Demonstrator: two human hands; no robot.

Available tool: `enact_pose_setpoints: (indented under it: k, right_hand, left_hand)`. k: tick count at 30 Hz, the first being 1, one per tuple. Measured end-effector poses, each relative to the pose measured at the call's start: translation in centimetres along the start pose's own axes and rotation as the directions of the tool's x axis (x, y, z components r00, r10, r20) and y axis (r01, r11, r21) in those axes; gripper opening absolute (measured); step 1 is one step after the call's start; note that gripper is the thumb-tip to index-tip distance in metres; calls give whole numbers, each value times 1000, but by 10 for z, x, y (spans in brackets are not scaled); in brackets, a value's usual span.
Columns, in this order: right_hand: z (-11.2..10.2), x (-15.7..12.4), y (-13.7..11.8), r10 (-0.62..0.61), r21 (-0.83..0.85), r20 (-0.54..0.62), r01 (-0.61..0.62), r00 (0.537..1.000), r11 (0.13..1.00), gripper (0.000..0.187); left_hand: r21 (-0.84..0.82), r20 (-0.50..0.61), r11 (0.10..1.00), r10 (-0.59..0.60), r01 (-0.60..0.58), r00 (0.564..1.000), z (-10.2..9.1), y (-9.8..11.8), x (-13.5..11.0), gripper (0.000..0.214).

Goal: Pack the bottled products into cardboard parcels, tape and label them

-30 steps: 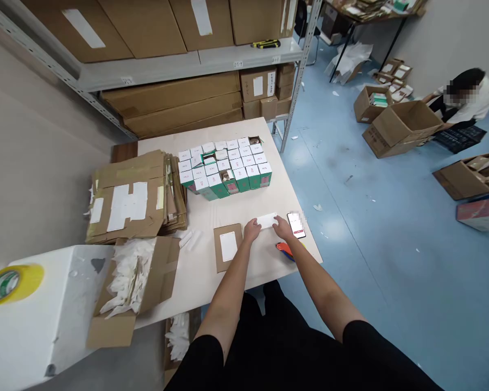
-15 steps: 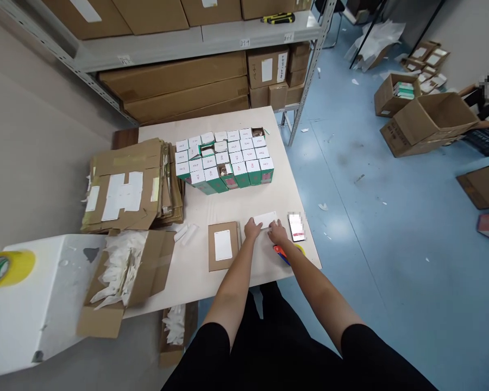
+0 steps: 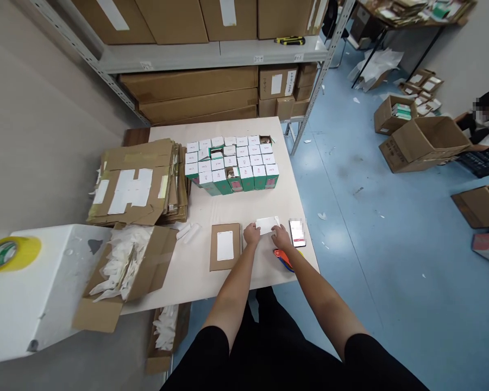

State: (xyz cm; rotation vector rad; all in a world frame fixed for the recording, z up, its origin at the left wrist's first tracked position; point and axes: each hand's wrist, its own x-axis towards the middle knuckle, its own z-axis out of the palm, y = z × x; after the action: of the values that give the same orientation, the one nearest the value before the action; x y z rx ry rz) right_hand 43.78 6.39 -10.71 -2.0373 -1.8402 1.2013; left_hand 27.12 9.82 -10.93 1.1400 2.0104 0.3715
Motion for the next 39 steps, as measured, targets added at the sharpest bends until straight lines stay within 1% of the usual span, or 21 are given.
enact_pose_setpoints:
  k: [1, 3, 6, 7, 9, 12, 14, 16, 18, 21, 23, 25, 28, 31, 33, 34, 35, 37, 38, 39]
  right_hand:
    - [-4, -3, -1, 3, 43, -44, -1, 999, 999, 41]
    - [-12, -9, -3, 33, 137, -111, -18, 993, 990, 45]
    - [-27, -17, -9, 66, 263, -144, -27, 987, 965, 52]
    - [-32, -18, -13, 53, 292, -145, -8, 988, 956, 55]
    - [-43, -20, -24, -15, 332, -135, 59, 991, 941, 61]
    - [-56, -18, -49, -158, 351, -58, 169, 986, 921, 62]
    - [-62, -15, -69, -235, 348, 36, 208, 971, 914, 56]
    - [-66, -13, -88, -293, 344, 115, 238, 949, 908, 45]
    - [-68, -12, -105, -339, 347, 148, 272, 929, 898, 35]
    - [-69, -14, -121, -391, 357, 153, 318, 908, 878, 30]
    - [-71, -15, -126, -414, 366, 148, 339, 898, 867, 29]
    - [-76, -16, -126, -432, 377, 131, 358, 892, 854, 28]
    - [-85, -14, -117, -438, 412, 85, 368, 895, 834, 30]
    - [-93, -12, -104, -404, 437, 16, 357, 915, 826, 29]
    - [-94, -13, -95, -344, 408, -27, 324, 939, 853, 27]
    - [-93, -15, -91, -301, 387, -46, 295, 952, 874, 29]
    - [-92, -17, -87, -253, 368, -62, 258, 965, 893, 35]
    - [-86, -24, -81, -157, 345, -97, 181, 983, 921, 56]
    - [-83, -28, -80, -121, 340, -130, 159, 984, 927, 64]
    - [-78, -32, -81, -98, 335, -172, 152, 980, 930, 68]
  left_hand:
    - [19, 4, 999, 34, -34, 999, -6, 0, -4, 8]
    - [37, 15, 995, 94, -95, 995, -20, -1, -12, 10]
    - [12, 5, 978, 206, -206, 979, -51, -4, -24, 21]
    - [-3, -6, 968, 251, -251, 968, -63, -6, -27, 25]
    - [-45, -28, 943, 328, -329, 944, -89, -10, -33, 29]
    - [-125, -52, 913, 385, -388, 922, -130, -15, -39, 25]
    - [-174, -80, 899, 393, -402, 916, -157, -19, -43, 21]
    - [-219, -106, 889, 388, -402, 916, -180, -21, -46, 17]
    - [-244, -114, 884, 382, -399, 917, -200, -23, -50, 15]
    - [-241, -118, 881, 390, -407, 913, -223, -23, -58, 16]
    - [-239, -122, 880, 391, -410, 912, -235, -25, -63, 18]
    - [-241, -148, 881, 381, -407, 912, -246, -27, -68, 20]
    - [-260, -221, 872, 365, -416, 904, -262, -36, -70, 26]
    - [-312, -247, 863, 330, -397, 911, -272, -43, -70, 30]
    - [-386, -245, 844, 295, -372, 923, -271, -47, -69, 31]
    - [-436, -241, 827, 275, -356, 931, -269, -48, -70, 30]
    - [-489, -228, 805, 254, -337, 940, -265, -49, -70, 29]
    - [-578, -175, 765, 226, -286, 958, -256, -51, -72, 31]
    - [-608, -142, 750, 220, -260, 965, -251, -52, -73, 33]
    - [-630, -106, 740, 218, -236, 970, -247, -53, -74, 34]
